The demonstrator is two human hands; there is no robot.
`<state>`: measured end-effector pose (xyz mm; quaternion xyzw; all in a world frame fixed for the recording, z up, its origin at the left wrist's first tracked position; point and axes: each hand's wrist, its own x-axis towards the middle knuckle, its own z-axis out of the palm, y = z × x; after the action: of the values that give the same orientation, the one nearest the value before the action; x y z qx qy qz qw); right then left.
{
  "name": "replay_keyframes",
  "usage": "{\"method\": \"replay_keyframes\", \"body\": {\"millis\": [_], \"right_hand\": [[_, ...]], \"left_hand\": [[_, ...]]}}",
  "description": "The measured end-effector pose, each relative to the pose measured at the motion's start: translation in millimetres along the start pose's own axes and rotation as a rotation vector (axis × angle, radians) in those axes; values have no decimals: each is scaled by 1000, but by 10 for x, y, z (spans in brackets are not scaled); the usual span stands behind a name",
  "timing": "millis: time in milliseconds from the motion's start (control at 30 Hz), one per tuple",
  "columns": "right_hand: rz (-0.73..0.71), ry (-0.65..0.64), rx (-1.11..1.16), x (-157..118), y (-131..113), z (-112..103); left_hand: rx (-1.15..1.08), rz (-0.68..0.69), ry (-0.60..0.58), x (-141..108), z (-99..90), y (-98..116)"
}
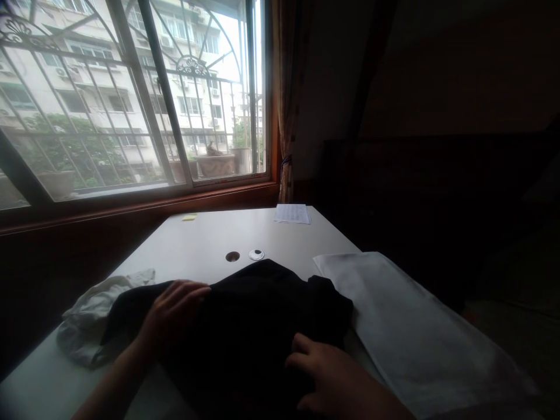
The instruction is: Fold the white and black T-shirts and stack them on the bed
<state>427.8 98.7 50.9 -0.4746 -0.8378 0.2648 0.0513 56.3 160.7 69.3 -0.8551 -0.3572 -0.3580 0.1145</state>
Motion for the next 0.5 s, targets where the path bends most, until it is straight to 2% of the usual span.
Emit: {"method": "replay_keyframes", "body": {"millis": [67,167,233,367,500], "right_hand": [[32,34,-48,1,26,-21],[62,80,-82,-17,88,-98],[50,130,-71,-36,128,-186],[-50,293,-26,-66,163,-407],[-174,485,-24,-64,110,-576]], "left_hand": [[-88,34,-200,46,126,149],[-179,-17,-425,40,183,198],[-249,-67,-485,19,122,147],[-394,-140,-509,25,-96,53],[-372,-98,-560,106,-222,170]]}}
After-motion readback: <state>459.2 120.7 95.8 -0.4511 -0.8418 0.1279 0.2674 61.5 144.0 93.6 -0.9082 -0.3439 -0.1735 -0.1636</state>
